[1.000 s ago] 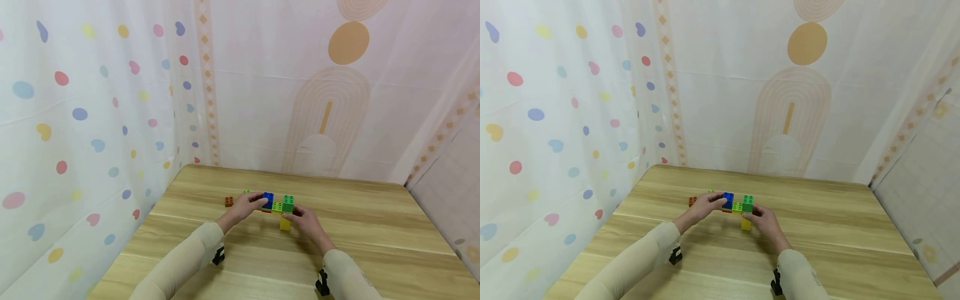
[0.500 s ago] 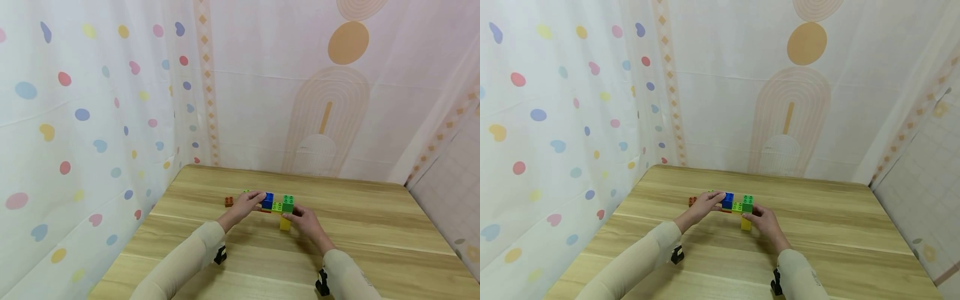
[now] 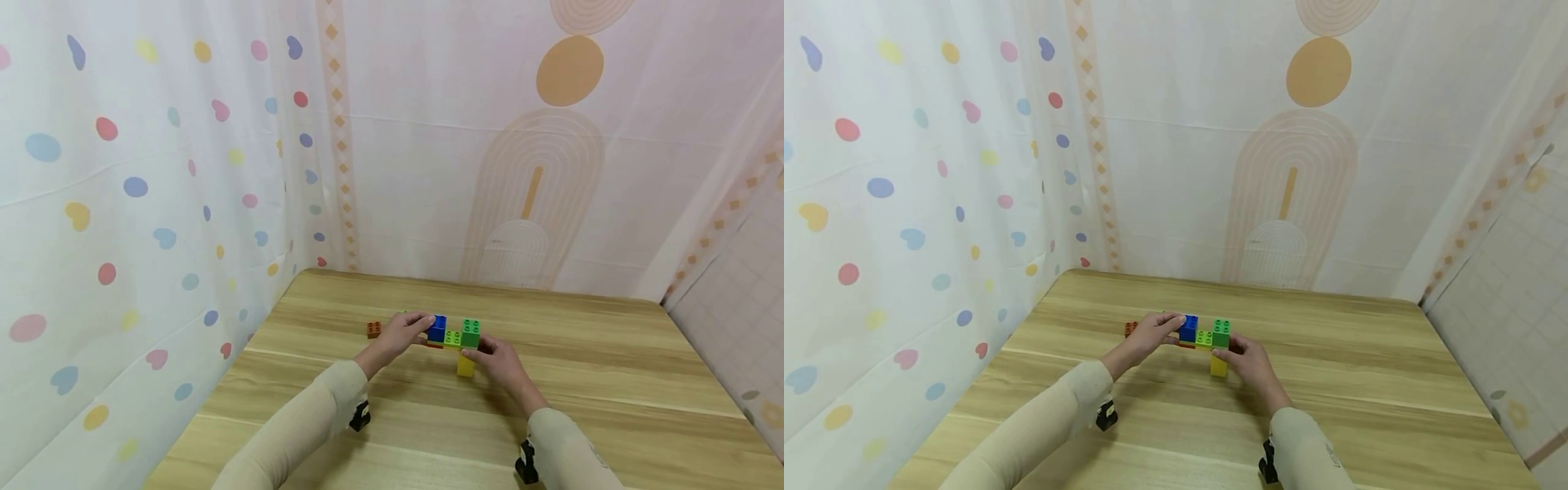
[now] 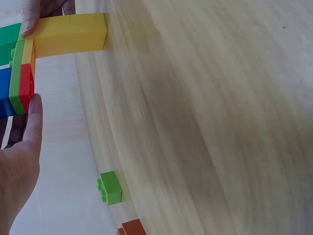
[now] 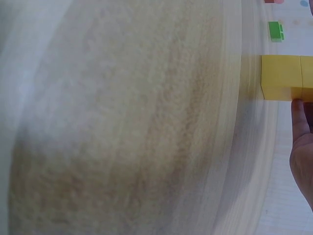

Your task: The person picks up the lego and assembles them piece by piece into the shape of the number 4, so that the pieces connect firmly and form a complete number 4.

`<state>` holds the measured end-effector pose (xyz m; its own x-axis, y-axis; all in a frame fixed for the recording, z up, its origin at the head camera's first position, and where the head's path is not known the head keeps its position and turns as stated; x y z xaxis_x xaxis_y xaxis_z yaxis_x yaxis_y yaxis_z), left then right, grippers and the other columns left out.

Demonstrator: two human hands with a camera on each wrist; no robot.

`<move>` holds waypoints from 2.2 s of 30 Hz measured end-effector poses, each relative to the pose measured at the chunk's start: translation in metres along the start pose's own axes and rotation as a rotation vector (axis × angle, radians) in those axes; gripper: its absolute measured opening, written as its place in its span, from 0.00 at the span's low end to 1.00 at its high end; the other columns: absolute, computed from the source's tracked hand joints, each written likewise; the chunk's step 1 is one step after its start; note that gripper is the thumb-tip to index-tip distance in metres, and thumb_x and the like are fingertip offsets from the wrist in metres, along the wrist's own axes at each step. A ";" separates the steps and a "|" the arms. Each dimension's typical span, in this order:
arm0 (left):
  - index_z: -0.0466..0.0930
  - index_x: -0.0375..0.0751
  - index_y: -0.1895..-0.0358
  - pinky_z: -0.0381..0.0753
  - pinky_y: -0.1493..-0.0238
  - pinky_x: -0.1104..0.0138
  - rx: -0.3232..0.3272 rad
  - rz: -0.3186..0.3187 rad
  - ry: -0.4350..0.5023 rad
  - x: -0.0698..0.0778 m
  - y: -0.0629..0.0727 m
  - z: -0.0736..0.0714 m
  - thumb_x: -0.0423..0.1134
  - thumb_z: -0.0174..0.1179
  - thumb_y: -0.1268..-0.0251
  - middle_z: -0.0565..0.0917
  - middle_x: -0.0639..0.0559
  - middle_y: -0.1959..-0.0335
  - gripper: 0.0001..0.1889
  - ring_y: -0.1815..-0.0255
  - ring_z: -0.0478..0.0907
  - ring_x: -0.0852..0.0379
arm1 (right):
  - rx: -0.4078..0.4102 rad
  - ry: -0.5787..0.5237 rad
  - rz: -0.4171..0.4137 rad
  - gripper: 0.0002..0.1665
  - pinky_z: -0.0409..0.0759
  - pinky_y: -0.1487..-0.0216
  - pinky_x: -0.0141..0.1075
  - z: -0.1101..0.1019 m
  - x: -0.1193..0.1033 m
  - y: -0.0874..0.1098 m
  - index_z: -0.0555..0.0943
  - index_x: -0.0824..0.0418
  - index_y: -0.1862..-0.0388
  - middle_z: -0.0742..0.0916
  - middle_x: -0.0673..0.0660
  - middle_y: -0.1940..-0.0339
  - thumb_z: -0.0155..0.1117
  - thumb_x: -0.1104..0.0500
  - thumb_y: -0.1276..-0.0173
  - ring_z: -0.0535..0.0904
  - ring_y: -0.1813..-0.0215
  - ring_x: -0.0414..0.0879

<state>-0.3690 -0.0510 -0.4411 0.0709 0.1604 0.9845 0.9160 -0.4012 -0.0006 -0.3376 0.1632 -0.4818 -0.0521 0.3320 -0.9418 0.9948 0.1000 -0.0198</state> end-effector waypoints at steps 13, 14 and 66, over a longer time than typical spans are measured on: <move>0.76 0.34 0.37 0.76 0.41 0.53 0.038 0.038 -0.006 0.003 0.001 -0.005 0.56 0.52 0.24 0.80 0.42 0.43 0.29 0.40 0.76 0.47 | -0.003 -0.008 -0.002 0.22 0.76 0.42 0.46 0.001 -0.001 0.001 0.83 0.56 0.43 0.86 0.53 0.49 0.70 0.50 0.33 0.79 0.48 0.47; 0.77 0.35 0.37 0.76 0.41 0.54 0.047 0.048 -0.006 0.004 0.000 -0.007 0.56 0.52 0.24 0.80 0.42 0.42 0.28 0.39 0.75 0.47 | -0.003 -0.009 -0.005 0.22 0.76 0.42 0.46 0.001 -0.002 0.001 0.83 0.56 0.43 0.86 0.53 0.49 0.69 0.50 0.33 0.79 0.48 0.47; 0.74 0.33 0.35 0.69 0.38 0.49 0.220 -0.147 -0.387 -0.067 0.009 -0.142 0.41 0.65 0.32 0.78 0.39 0.42 0.26 0.40 0.73 0.41 | -0.008 -0.035 -0.008 0.19 0.78 0.45 0.44 0.003 -0.004 0.001 0.84 0.57 0.45 0.86 0.52 0.52 0.70 0.52 0.33 0.78 0.52 0.47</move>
<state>-0.4218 -0.1936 -0.4816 0.0382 0.5427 0.8390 0.9864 -0.1551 0.0553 -0.3365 0.1595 -0.4794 -0.0568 0.2986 -0.9527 0.9936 0.1099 -0.0248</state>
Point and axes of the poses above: each hand's wrist, its own y-axis away from the middle knuckle, its own z-axis out of the palm, x = y × z, the point moved 5 cm from there along -y, towards the middle knuckle
